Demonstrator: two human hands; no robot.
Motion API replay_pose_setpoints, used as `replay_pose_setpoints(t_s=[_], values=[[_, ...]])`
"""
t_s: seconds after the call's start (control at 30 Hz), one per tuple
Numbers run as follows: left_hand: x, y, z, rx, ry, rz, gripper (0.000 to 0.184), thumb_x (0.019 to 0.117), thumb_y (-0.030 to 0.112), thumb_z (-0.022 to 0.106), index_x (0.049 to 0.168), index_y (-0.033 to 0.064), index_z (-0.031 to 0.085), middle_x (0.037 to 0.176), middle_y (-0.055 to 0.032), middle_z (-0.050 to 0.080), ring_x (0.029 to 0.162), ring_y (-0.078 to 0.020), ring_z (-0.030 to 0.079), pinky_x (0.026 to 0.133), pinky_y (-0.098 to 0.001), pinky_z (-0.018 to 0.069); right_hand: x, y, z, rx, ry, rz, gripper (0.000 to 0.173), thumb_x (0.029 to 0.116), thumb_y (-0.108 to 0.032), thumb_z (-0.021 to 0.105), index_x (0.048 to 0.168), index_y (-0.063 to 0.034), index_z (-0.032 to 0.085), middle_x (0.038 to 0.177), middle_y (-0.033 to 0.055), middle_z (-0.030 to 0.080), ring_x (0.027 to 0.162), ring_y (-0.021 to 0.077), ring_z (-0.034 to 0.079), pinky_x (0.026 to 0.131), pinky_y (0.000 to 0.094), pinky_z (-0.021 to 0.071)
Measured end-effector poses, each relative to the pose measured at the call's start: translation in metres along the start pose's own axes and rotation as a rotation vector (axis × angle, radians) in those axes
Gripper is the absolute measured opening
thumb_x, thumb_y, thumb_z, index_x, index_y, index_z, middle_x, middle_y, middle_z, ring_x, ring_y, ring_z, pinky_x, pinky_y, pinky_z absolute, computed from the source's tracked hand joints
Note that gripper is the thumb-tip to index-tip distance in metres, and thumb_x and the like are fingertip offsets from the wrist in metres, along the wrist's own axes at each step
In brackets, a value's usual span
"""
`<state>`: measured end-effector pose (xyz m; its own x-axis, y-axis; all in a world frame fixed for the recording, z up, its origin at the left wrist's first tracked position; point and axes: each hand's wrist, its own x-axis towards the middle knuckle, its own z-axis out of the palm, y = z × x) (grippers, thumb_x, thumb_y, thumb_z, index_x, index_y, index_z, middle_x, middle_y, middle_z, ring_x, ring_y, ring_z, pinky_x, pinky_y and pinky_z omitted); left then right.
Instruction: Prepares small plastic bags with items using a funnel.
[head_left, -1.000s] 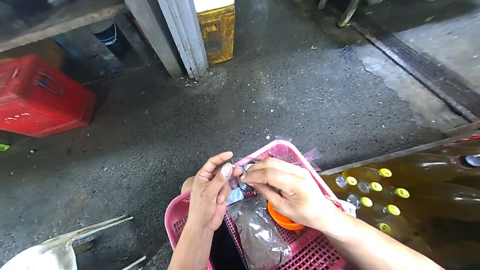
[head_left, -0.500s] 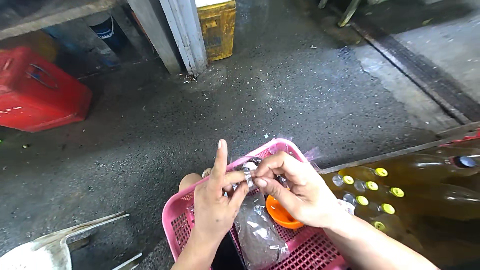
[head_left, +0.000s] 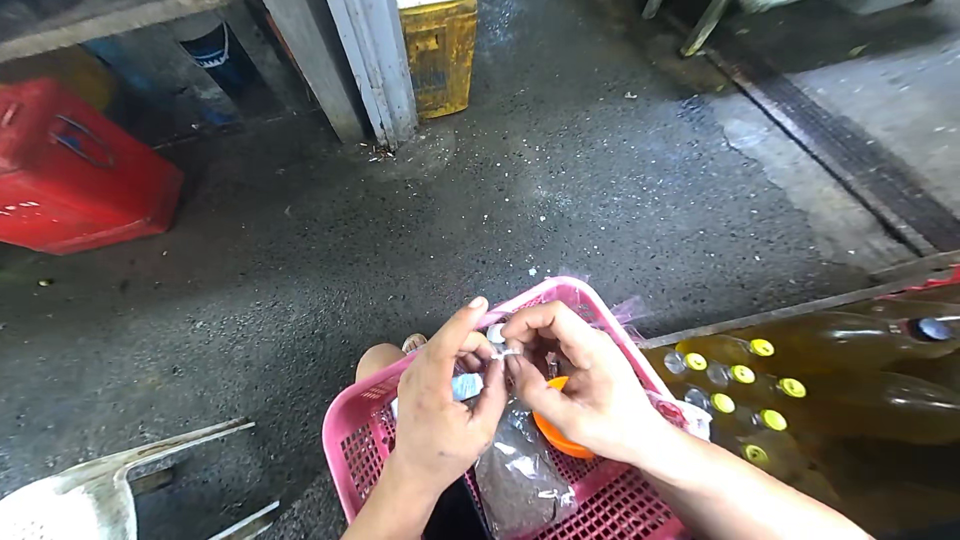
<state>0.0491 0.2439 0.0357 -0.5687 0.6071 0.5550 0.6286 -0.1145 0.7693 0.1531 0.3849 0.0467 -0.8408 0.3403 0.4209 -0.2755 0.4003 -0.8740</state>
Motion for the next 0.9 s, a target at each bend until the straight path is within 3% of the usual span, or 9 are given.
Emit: replay_pose_setpoints(t_s=[0.2, 0.33, 0.43, 0.5, 0.67, 0.8, 0.9], values=[[0.003, -0.001, -0.004, -0.168, 0.016, -0.047, 0.038, 0.0997, 0.013, 0.063, 0.136, 0.0074, 0.053, 0.098, 0.0027, 0.068, 0.088, -0.0027, 0.066, 0.081, -0.019, 0.0577, 0.001, 0.003, -0.001, 0.024, 0.036, 0.02, 0.02, 0.0945, -0.006, 0.059, 0.114, -0.0004, 0.06, 0.09, -0.0001, 0.065, 0.076, -0.0006, 0.061, 0.068, 0.0139, 0.0534], [0.003, -0.003, -0.005, -0.171, 0.023, -0.029, 0.038, 0.097, 0.012, 0.066, 0.133, 0.0102, 0.055, 0.099, 0.0031, 0.069, 0.089, -0.0022, 0.066, 0.082, -0.0182, 0.0572, 0.001, 0.004, 0.001, 0.101, 0.017, -0.021, 0.032, 0.0982, -0.023, 0.067, 0.12, -0.0011, 0.059, 0.095, -0.0007, 0.066, 0.083, 0.0008, 0.061, 0.072, 0.0162, 0.0535], [0.002, -0.003, -0.003, -0.135, 0.007, 0.004, 0.04, 0.092, 0.007, 0.067, 0.13, 0.0074, 0.057, 0.097, 0.0012, 0.069, 0.088, -0.0025, 0.066, 0.082, -0.0173, 0.0561, 0.0, 0.004, 0.004, 0.11, 0.018, -0.011, 0.028, 0.0953, -0.015, 0.067, 0.117, 0.0005, 0.06, 0.094, 0.001, 0.066, 0.082, 0.0018, 0.062, 0.072, 0.0163, 0.0545], [0.003, -0.003, -0.003, -0.142, 0.014, -0.002, 0.036, 0.0945, 0.009, 0.066, 0.129, 0.0075, 0.058, 0.096, 0.0023, 0.069, 0.088, -0.0018, 0.065, 0.081, -0.017, 0.0562, 0.0, 0.004, 0.003, 0.095, 0.035, 0.011, 0.022, 0.0948, -0.007, 0.062, 0.115, -0.0001, 0.059, 0.093, 0.0008, 0.066, 0.079, 0.0013, 0.062, 0.07, 0.0156, 0.0542], [0.005, -0.001, -0.009, -0.315, 0.052, -0.078, 0.026, 0.0996, 0.013, 0.067, 0.125, 0.0085, 0.064, 0.101, 0.0023, 0.074, 0.089, -0.0077, 0.072, 0.081, -0.0251, 0.063, 0.002, 0.004, 0.001, 0.087, 0.039, 0.05, 0.023, 0.098, -0.011, 0.062, 0.118, 0.0012, 0.062, 0.092, 0.0, 0.067, 0.078, 0.0006, 0.062, 0.069, 0.0154, 0.0544], [0.006, -0.001, -0.01, -0.447, 0.054, -0.112, 0.026, 0.0993, 0.014, 0.067, 0.125, 0.0106, 0.064, 0.098, 0.0017, 0.074, 0.086, -0.0092, 0.073, 0.079, -0.0253, 0.0631, 0.001, 0.008, 0.003, 0.123, 0.012, 0.045, 0.024, 0.0991, -0.017, 0.064, 0.117, -0.0014, 0.069, 0.11, 0.0046, 0.066, 0.096, 0.0074, 0.064, 0.083, 0.0219, 0.0573], [0.007, -0.001, -0.01, -0.511, 0.037, -0.103, 0.027, 0.0997, 0.014, 0.067, 0.126, 0.0109, 0.063, 0.099, 0.0011, 0.074, 0.086, -0.0088, 0.072, 0.079, -0.024, 0.0624, 0.002, 0.011, 0.006, 0.227, -0.064, 0.034, 0.031, 0.103, -0.014, 0.056, 0.127, 0.004, 0.06, 0.127, 0.0125, 0.065, 0.113, 0.016, 0.065, 0.097, 0.0304, 0.0572]])
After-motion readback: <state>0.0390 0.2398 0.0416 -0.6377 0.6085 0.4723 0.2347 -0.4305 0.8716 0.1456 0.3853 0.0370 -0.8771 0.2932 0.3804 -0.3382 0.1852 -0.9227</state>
